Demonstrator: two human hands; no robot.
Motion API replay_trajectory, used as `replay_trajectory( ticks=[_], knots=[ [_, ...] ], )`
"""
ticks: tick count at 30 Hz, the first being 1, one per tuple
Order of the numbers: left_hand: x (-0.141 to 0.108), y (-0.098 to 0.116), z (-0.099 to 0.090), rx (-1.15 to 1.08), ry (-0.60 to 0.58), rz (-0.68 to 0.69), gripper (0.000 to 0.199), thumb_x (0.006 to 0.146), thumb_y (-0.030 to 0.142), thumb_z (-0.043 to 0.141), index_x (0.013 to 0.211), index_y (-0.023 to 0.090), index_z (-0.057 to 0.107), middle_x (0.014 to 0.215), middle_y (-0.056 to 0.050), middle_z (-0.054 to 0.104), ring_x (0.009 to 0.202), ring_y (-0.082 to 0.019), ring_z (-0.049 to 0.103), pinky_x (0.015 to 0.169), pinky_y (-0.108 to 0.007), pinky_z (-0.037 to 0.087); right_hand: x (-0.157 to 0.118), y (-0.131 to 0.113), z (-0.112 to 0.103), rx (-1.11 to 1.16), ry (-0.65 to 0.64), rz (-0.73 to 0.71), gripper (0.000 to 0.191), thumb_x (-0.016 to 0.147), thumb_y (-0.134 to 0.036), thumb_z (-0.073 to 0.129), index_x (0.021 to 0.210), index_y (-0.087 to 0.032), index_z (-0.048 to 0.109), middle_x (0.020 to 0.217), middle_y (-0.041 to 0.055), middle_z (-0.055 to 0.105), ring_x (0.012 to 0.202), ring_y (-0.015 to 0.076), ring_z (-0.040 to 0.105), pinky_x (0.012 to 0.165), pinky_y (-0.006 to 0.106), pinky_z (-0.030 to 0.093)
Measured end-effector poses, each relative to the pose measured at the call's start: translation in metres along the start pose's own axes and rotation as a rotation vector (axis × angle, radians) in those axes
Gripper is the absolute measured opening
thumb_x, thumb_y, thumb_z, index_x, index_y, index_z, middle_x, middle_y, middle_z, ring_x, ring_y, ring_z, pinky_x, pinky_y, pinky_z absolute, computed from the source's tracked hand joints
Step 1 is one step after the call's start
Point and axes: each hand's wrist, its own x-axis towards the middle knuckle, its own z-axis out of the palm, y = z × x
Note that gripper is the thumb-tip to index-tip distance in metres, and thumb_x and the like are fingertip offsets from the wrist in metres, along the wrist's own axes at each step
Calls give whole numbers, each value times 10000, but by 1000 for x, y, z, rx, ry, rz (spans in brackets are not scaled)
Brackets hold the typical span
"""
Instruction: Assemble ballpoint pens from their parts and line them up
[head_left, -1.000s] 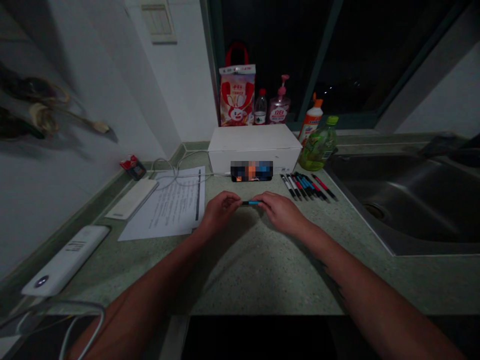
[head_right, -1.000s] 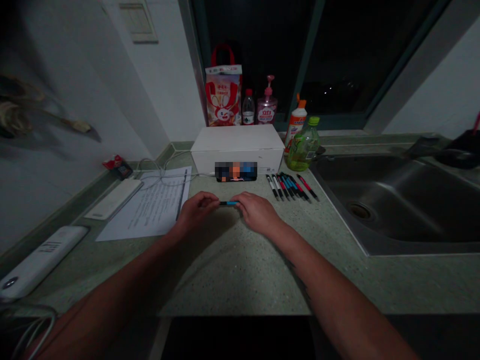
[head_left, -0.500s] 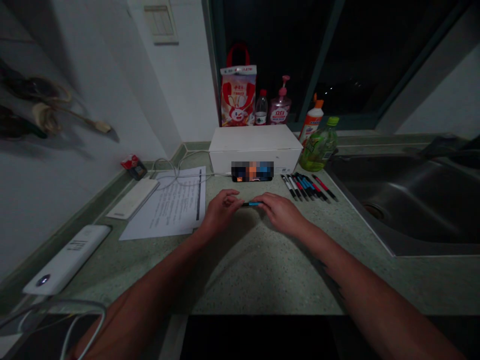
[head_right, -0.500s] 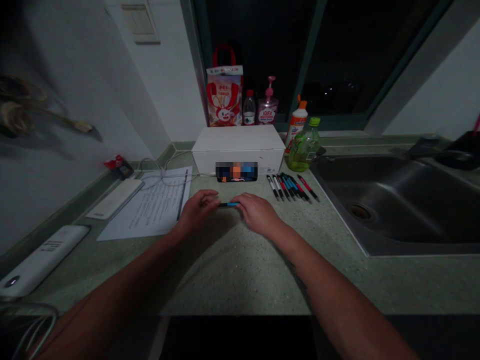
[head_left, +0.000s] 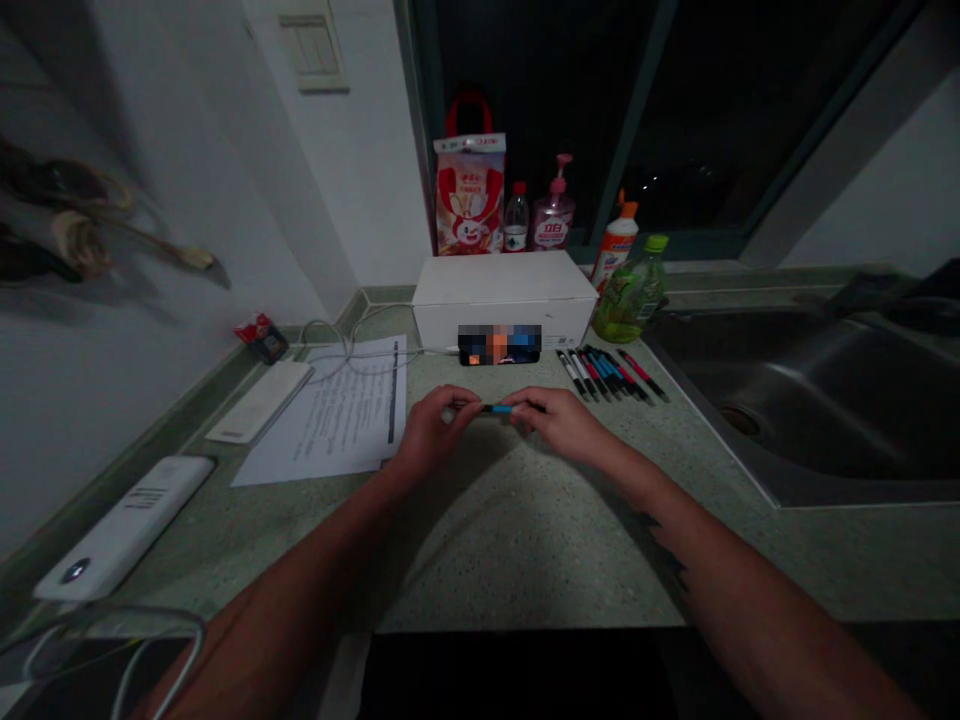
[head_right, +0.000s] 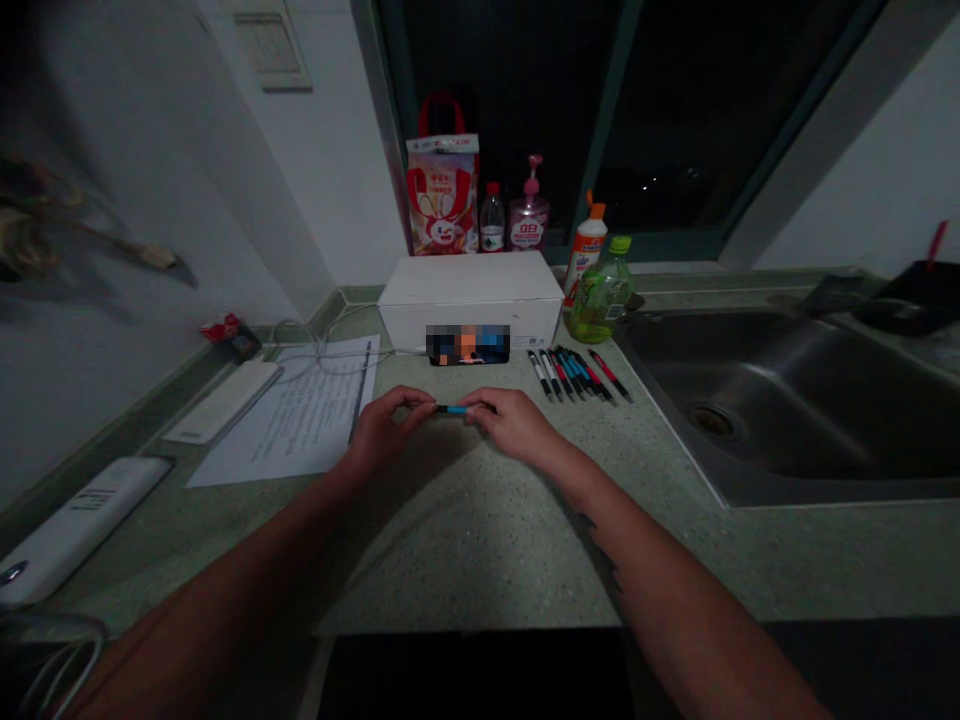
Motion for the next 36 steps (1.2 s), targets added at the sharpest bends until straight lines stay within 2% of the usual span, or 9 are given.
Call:
replay_trajectory(
  ticks=[3, 6, 11, 13, 18, 23, 27, 31, 36],
  knots=[
    [-2, 4, -1, -19, -35, 15, 118, 900, 342, 698, 880, 227, 721, 921, -47, 784, 887, -218, 718, 893, -378, 590, 5, 6, -4, 225, 142, 95, 221, 878, -379, 789, 1008, -204, 752, 781, 34, 767, 608, 165, 675, 575, 290, 549],
    [-6, 11, 2, -84, -233, 32, 131, 889, 352, 685, 862, 226, 709, 885, -43, 768, 846, -211, 710, 842, -356, 590, 8, 6, -4, 478, 216, 142, 398, 755, -453, 896, 1010, -223, 696, 742, 8, 743, 632, 190, 719, 557, 295, 578],
    [-20, 25, 11, -204, -509, -30, 130, 860, 350, 702, 811, 231, 720, 829, -49, 761, 796, -237, 715, 788, -383, 598, 7, -1, 9, 646, 210, 125, 522, 860, -450, 818, 1321, -272, 650, 871, 12, 786, 758, 217, 796, 704, 368, 653],
    [-24, 27, 14, -233, -524, -55, 121, 860, 342, 699, 803, 237, 723, 832, -55, 762, 788, -245, 710, 780, -399, 596, 6, -1, 14, 646, 164, 122, 555, 898, -456, 792, 1395, -265, 635, 898, 23, 797, 759, 212, 798, 750, 389, 660],
    [-26, 25, 17, -229, -527, -77, 104, 832, 317, 705, 760, 243, 716, 796, -53, 751, 756, -250, 700, 762, -422, 587, 6, 2, 17, 615, 51, 124, 344, 939, -396, 763, 1212, -187, 741, 939, 72, 811, 765, 195, 788, 776, 362, 653],
    [-21, 24, 14, -197, -473, -41, 132, 856, 368, 703, 820, 242, 723, 865, -57, 786, 826, -253, 724, 825, -433, 595, 7, 3, 14, 627, 101, 107, 547, 943, -332, 757, 1466, -264, 613, 935, 33, 801, 699, 179, 761, 633, 303, 629],
    [-20, 27, 11, -188, -525, -68, 166, 853, 383, 672, 833, 222, 706, 867, -47, 778, 820, -227, 699, 815, -387, 579, 7, 4, 14, 629, 74, 128, 488, 938, -369, 765, 1387, -211, 657, 876, 38, 783, 684, 187, 756, 619, 305, 630],
    [-20, 30, 9, -179, -506, -89, 182, 866, 411, 653, 846, 239, 709, 879, -19, 779, 857, -230, 681, 854, -385, 564, 7, 4, 14, 648, 112, 139, 607, 930, -355, 772, 1492, -261, 562, 852, 2, 776, 674, 186, 756, 606, 300, 627],
    [-21, 27, 12, -195, -534, -111, 170, 853, 398, 672, 852, 232, 709, 897, -28, 784, 858, -232, 683, 869, -392, 561, 6, 5, 14, 644, 98, 181, 479, 941, -297, 757, 1397, -255, 616, 847, 0, 774, 682, 179, 759, 601, 290, 625]
  ],
)
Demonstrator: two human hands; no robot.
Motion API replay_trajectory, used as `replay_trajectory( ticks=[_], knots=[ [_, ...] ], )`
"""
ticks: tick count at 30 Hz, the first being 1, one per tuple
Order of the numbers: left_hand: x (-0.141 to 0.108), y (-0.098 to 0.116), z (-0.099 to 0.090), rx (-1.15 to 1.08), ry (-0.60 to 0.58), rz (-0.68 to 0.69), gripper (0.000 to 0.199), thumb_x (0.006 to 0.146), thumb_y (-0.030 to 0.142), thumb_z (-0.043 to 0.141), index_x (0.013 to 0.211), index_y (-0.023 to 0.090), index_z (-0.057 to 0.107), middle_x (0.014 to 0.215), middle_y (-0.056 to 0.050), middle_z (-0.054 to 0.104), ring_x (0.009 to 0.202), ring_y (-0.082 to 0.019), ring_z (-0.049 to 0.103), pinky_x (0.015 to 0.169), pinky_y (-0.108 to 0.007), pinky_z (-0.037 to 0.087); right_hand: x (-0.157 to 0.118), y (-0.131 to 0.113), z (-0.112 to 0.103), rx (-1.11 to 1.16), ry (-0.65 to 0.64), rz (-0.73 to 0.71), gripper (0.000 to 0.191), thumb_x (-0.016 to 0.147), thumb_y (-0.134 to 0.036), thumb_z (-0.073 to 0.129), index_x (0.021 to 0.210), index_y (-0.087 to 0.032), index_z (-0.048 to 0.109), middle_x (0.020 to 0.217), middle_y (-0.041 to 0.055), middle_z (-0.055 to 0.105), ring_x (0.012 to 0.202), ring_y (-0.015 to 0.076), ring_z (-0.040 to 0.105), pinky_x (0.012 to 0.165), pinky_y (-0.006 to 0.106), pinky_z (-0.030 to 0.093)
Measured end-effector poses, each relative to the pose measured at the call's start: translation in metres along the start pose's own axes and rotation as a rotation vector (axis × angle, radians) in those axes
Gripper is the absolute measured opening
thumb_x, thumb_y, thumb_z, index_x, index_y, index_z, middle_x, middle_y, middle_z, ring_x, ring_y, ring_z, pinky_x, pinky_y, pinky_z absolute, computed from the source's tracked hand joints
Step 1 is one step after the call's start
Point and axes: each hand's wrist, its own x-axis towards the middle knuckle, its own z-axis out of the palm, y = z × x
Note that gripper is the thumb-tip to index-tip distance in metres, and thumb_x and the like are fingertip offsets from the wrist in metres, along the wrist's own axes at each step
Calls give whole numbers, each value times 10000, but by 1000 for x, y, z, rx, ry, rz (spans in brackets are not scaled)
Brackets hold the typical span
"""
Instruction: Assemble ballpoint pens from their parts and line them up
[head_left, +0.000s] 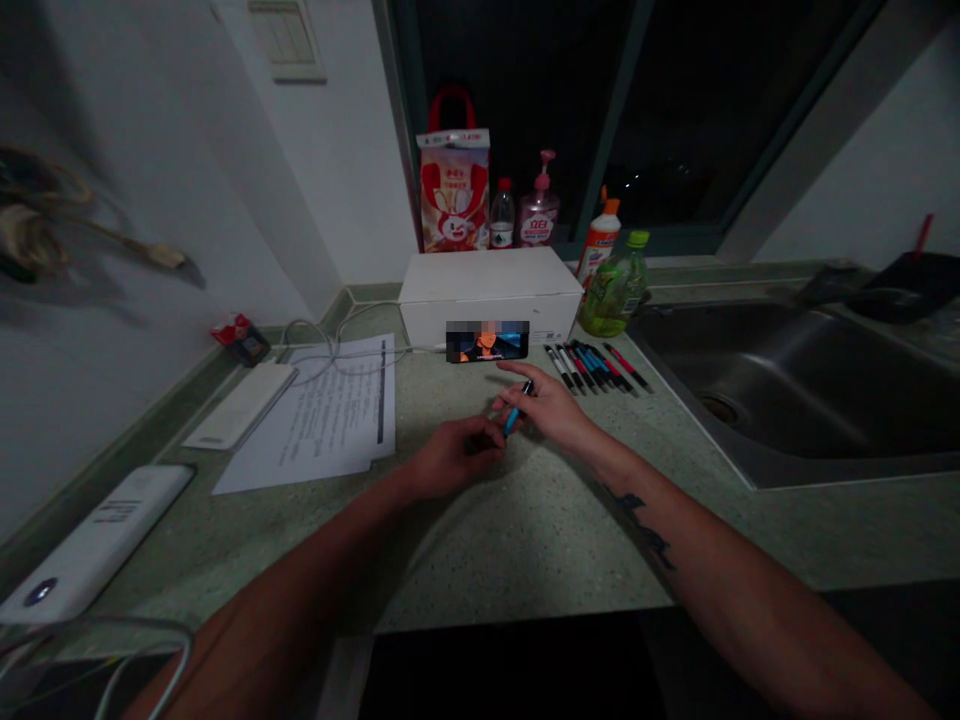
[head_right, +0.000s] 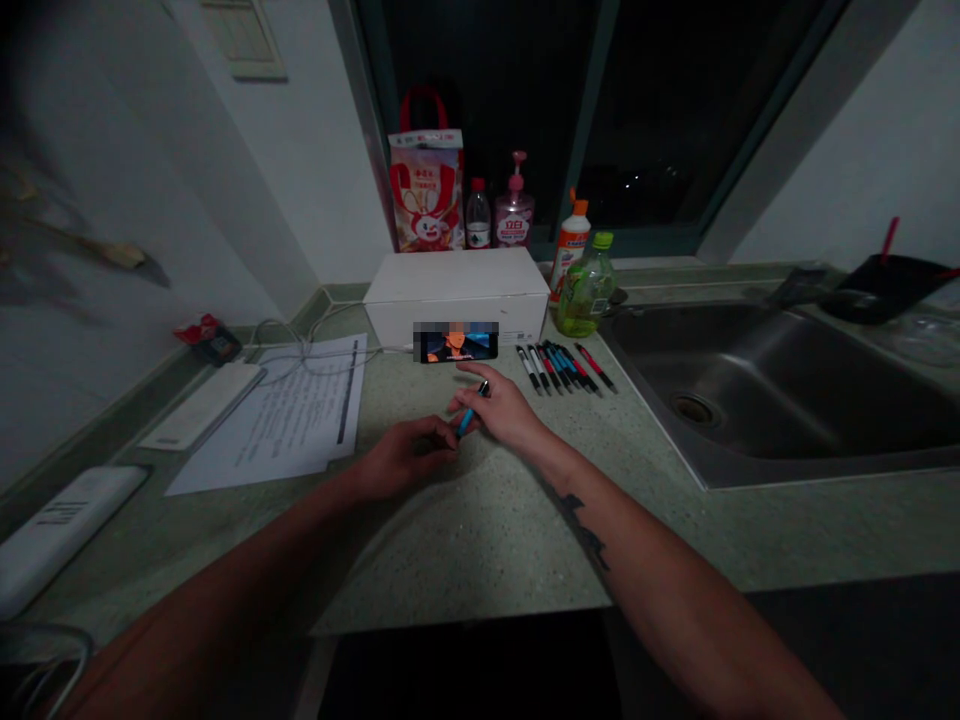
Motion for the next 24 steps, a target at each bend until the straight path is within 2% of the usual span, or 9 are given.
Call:
replay_trajectory(
  ticks=[5, 9, 12, 13, 15, 17, 19, 21, 24],
  knots=[
    [0, -4, 3, -4, -20, 10, 156, 841, 353, 684, 842, 200, 714, 882, -44, 776, 821, -217, 676, 850, -383, 562, -2, -5, 3, -49, -32, 8, 258, 983, -250, 693, 1238, -214, 705, 856, 20, 780, 701, 167, 750, 643, 289, 627],
    [-1, -2, 2, 19, -4, 15, 170, 863, 364, 667, 860, 205, 730, 904, -35, 793, 838, -218, 684, 848, -373, 566, -2, -7, 4, -54, -16, -12, 327, 969, -231, 689, 1296, -226, 683, 838, 4, 775, 692, 166, 739, 648, 291, 616],
    [-1, -3, 2, 39, 1, 20, 167, 858, 376, 676, 851, 217, 729, 891, -35, 798, 828, -217, 689, 827, -368, 569, -2, -5, 3, -62, -34, 1, 247, 956, -296, 717, 1180, -191, 714, 825, 28, 772, 710, 182, 743, 652, 304, 614],
    [-1, -4, 2, 38, 3, 23, 163, 854, 373, 683, 847, 217, 728, 883, -40, 797, 821, -218, 693, 819, -370, 572, -1, -5, 3, -57, -36, 1, 269, 949, -319, 729, 1184, -189, 712, 822, 31, 769, 711, 187, 743, 652, 308, 614],
    [0, -5, 3, 35, 21, 39, 147, 850, 360, 694, 843, 217, 727, 871, -52, 791, 810, -224, 703, 818, -387, 578, -1, -5, 3, -31, -22, -22, 416, 930, -349, 755, 1314, -210, 670, 844, 22, 768, 706, 185, 740, 651, 311, 611],
    [1, -6, 3, 40, 59, 63, 129, 862, 347, 693, 856, 225, 732, 889, -59, 792, 827, -234, 716, 839, -412, 582, -2, -5, 5, 5, -6, -55, 625, 905, -365, 788, 1479, -261, 565, 909, 14, 771, 712, 181, 739, 645, 305, 605],
    [1, -7, 1, 56, 101, 87, 115, 879, 340, 688, 883, 236, 736, 919, -60, 796, 851, -240, 720, 856, -429, 584, -4, -5, 8, 31, -20, -63, 747, 884, -379, 817, 1551, -299, 489, 981, 21, 776, 752, 185, 744, 650, 301, 603],
    [2, -9, 0, 74, 119, 111, 111, 892, 331, 683, 908, 234, 735, 955, -64, 800, 879, -244, 721, 876, -437, 585, -5, -4, 10, 36, -67, -42, 717, 880, -386, 827, 1519, -294, 517, 1015, 37, 784, 802, 196, 748, 681, 313, 611],
    [3, -13, -2, 82, 93, 132, 157, 900, 310, 681, 1009, 214, 742, 1037, -74, 808, 942, -244, 730, 927, -440, 584, -1, -2, 7, -55, -82, -9, 514, 931, -365, 763, 1409, -238, 624, 982, 56, 791, 823, 205, 747, 751, 346, 623]
  ],
)
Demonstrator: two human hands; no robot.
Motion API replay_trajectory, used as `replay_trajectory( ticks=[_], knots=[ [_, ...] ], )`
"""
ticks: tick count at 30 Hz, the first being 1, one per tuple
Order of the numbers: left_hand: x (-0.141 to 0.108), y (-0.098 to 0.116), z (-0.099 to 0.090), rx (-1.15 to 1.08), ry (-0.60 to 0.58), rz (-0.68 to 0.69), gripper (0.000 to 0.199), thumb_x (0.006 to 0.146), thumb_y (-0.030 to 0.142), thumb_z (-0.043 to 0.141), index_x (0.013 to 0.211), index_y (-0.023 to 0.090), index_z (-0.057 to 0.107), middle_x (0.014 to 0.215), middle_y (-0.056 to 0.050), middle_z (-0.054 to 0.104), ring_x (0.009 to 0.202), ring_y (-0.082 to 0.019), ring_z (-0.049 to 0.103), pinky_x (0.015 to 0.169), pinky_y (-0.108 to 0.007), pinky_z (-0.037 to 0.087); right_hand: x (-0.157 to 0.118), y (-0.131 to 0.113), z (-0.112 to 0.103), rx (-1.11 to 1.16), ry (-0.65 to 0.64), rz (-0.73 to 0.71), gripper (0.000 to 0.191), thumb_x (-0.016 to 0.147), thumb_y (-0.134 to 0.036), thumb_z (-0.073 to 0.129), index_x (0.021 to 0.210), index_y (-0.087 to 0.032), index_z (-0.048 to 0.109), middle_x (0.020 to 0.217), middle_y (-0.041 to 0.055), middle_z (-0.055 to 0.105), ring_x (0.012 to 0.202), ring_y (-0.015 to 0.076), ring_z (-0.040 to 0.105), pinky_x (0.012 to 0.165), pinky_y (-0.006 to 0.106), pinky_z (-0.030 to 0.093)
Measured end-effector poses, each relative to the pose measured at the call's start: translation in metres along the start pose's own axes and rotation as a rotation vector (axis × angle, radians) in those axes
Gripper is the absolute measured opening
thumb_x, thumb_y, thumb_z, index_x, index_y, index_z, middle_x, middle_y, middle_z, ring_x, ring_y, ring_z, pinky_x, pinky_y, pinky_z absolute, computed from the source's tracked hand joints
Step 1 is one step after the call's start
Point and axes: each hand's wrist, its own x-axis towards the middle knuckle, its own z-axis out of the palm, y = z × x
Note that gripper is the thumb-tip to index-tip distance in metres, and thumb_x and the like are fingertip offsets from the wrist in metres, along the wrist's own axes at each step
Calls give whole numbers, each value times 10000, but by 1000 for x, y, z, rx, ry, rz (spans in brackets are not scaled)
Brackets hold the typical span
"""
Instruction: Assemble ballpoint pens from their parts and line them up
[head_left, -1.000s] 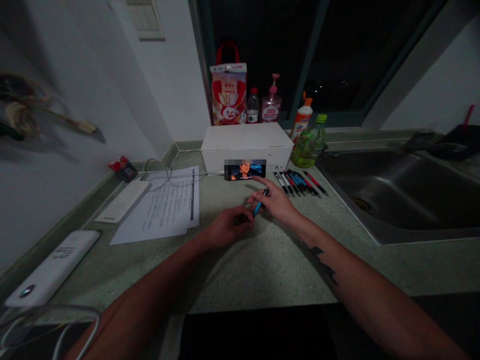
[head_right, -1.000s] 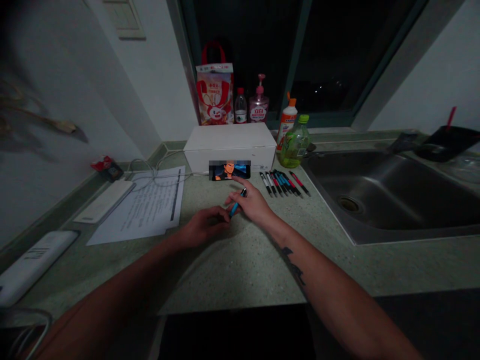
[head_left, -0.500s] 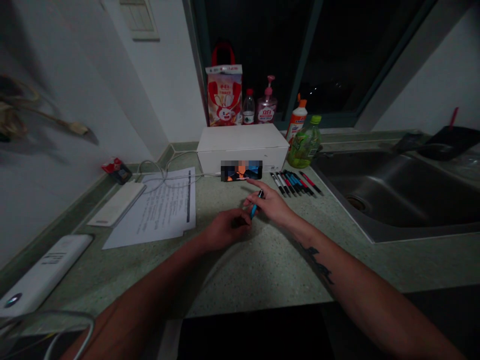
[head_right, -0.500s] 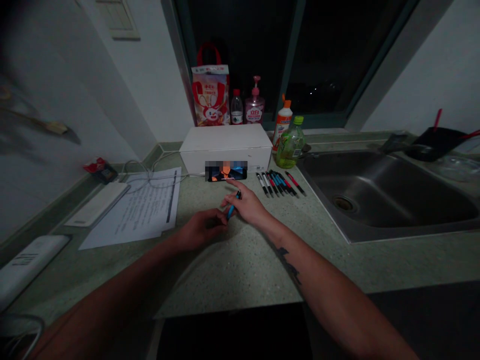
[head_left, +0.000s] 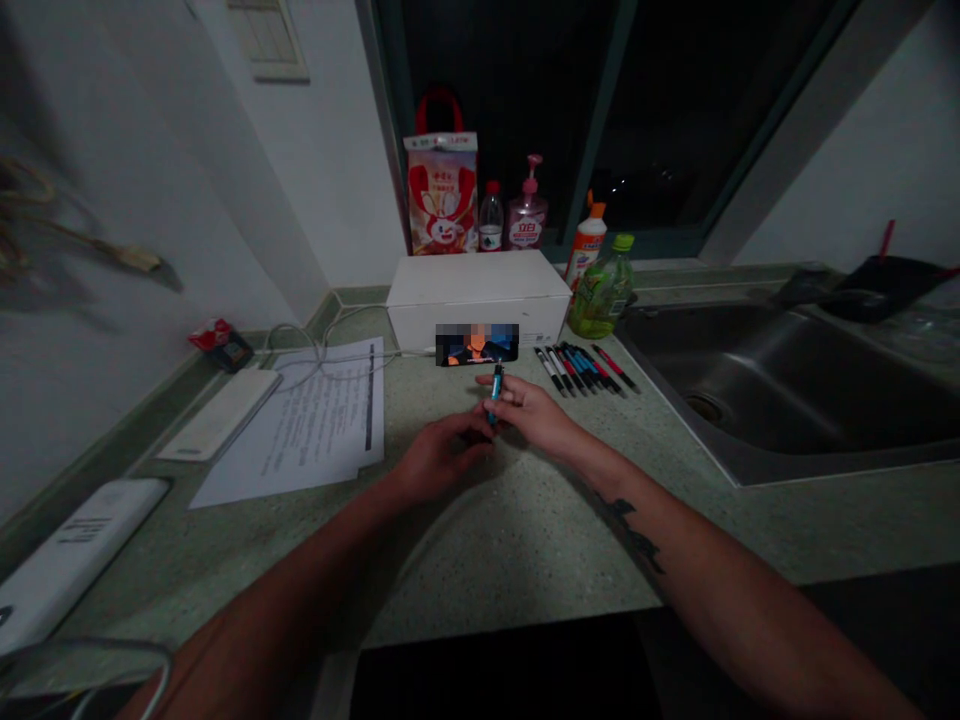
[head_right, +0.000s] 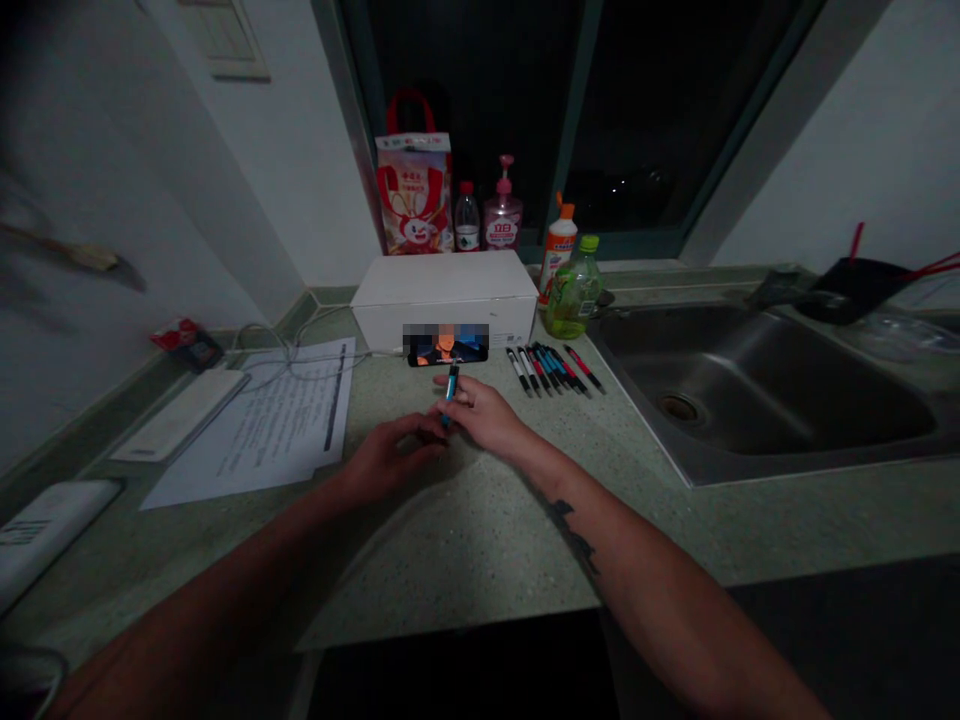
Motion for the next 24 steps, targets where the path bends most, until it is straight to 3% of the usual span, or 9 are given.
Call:
replay_trajectory(
  ticks=[2, 4, 6, 8, 11, 14, 17, 20, 24],
  knots=[
    [1, -3, -1, -3, -3, -6, 266, 901, 302, 688, 1147, 213, 737, 1097, -76, 809, 977, -235, 738, 951, -429, 586, 5, 0, -10, -173, 129, 26, 428, 992, -339, 661, 1396, -200, 656, 945, 70, 786, 806, 217, 747, 773, 372, 624],
    [1, -6, -1, 7, 11, -21, 373, 904, 300, 698, 1269, 225, 710, 1122, -73, 808, 982, -223, 742, 958, -417, 589, 9, -3, -27, -450, 384, 35, 403, 1037, -302, 559, 1399, -171, 676, 966, 103, 791, 852, 248, 755, 826, 406, 619],
    [1, -8, -2, 27, 16, -31, 403, 911, 300, 704, 1308, 232, 698, 1121, -71, 808, 981, -219, 740, 960, -415, 592, 10, -6, -49, -773, 606, -30, 412, 1042, -240, 535, 1419, -162, 682, 1207, 161, 781, 1121, 283, 732, 1020, 429, 560],
    [1, -10, -3, 43, 10, -36, 384, 915, 303, 705, 1292, 234, 707, 1108, -71, 810, 969, -220, 738, 950, -418, 595, 8, -10, -70, -1008, 720, 3, 451, 1053, -199, 497, 1475, -128, 643, 1364, 203, 722, 1251, 313, 680, 1095, 440, 508],
    [0, -10, -2, 56, -9, -46, 340, 913, 308, 703, 1245, 242, 731, 1095, -66, 810, 948, -222, 741, 927, -413, 601, 4, -12, -91, -1195, 745, 159, 462, 1046, -142, 465, 1469, -74, 639, 1370, 243, 692, 1237, 326, 678, 1075, 408, 495],
    [0, -8, -1, 59, -4, -45, 310, 904, 307, 703, 1204, 248, 748, 1085, -65, 811, 936, -224, 745, 908, -406, 606, 2, -9, -100, -1240, 735, 222, 445, 1049, -148, 459, 1433, -43, 660, 1354, 268, 678, 1251, 337, 659, 1075, 401, 474],
    [0, -6, -2, 55, 8, -40, 286, 896, 302, 711, 1173, 248, 761, 1063, -66, 815, 930, -230, 748, 906, -407, 608, 7, -1, -104, -1270, 802, 247, 508, 1066, -331, 550, 1475, -36, 612, 1419, 292, 630, 1353, 381, 581, 1146, 463, 410],
    [1, -5, -3, 59, 4, -49, 271, 893, 309, 713, 1151, 244, 767, 1049, -63, 818, 927, -231, 752, 895, -395, 609, 16, 8, -106, -1288, 885, 324, 807, 1027, -617, 579, 1594, -52, 473, 1550, 315, 528, 1465, 433, 468, 1205, 551, 317],
    [0, -5, -1, 78, -10, -56, 255, 896, 308, 699, 1131, 240, 771, 1067, -63, 817, 923, -229, 753, 877, -395, 613, 22, 16, -102, -1268, 783, 450, 1042, 950, -786, 567, 1656, -51, 352, 1596, 344, 466, 1483, 469, 442, 1196, 577, 297]
  ],
)
